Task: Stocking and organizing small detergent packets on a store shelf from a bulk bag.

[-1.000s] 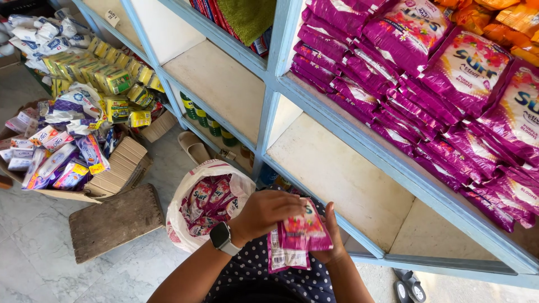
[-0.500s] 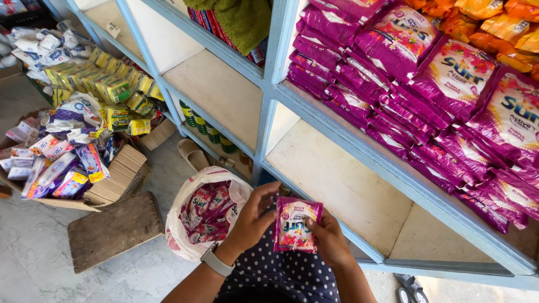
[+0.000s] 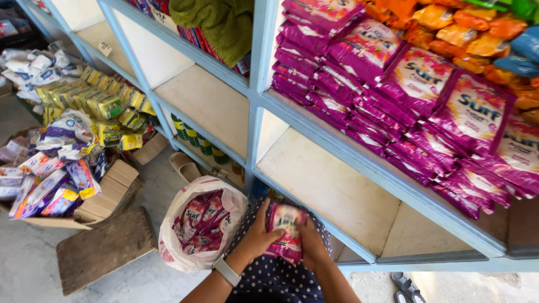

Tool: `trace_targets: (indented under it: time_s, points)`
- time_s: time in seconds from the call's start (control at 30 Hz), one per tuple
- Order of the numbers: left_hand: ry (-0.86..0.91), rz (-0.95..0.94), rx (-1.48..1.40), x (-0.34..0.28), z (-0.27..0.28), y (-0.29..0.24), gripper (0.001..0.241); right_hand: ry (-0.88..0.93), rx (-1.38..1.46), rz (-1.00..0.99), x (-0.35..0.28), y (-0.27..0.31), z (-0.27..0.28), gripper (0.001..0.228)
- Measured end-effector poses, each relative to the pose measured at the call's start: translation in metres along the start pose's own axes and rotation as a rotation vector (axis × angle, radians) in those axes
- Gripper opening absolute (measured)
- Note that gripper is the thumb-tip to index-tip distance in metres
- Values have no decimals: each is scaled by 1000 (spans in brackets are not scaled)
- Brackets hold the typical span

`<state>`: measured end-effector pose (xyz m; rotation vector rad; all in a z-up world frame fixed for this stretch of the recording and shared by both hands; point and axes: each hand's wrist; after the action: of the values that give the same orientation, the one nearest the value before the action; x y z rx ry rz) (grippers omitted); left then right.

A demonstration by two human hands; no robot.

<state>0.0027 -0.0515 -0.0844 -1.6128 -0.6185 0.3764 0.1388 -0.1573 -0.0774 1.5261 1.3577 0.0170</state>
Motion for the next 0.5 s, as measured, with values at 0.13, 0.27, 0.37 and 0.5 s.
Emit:
trace_targets:
  time_s: [0.13,0.27,0.37,0.5]
  points:
    - [-47,533,-53,-29,3,85,85,-176,-133,-387,5,-47,34,75]
    - [40,648,-333,-43,9,127,63,49,-143,-421,-3,-45,46,68]
    - [68,708,-340,-11,7,15,73,70,-277,-236,-8,-13,42,71]
    - [206,341,-146,38,-3,-109,85,115,-453,119,-57,89,-8,76]
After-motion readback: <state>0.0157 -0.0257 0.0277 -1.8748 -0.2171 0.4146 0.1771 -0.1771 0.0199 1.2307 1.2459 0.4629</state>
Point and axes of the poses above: each hand's wrist, its own x-axis towards the middle knuckle, its own z-axis out of the back of the hand, y = z × x, and after that the axes turned 10 degrees about -z, right-handed
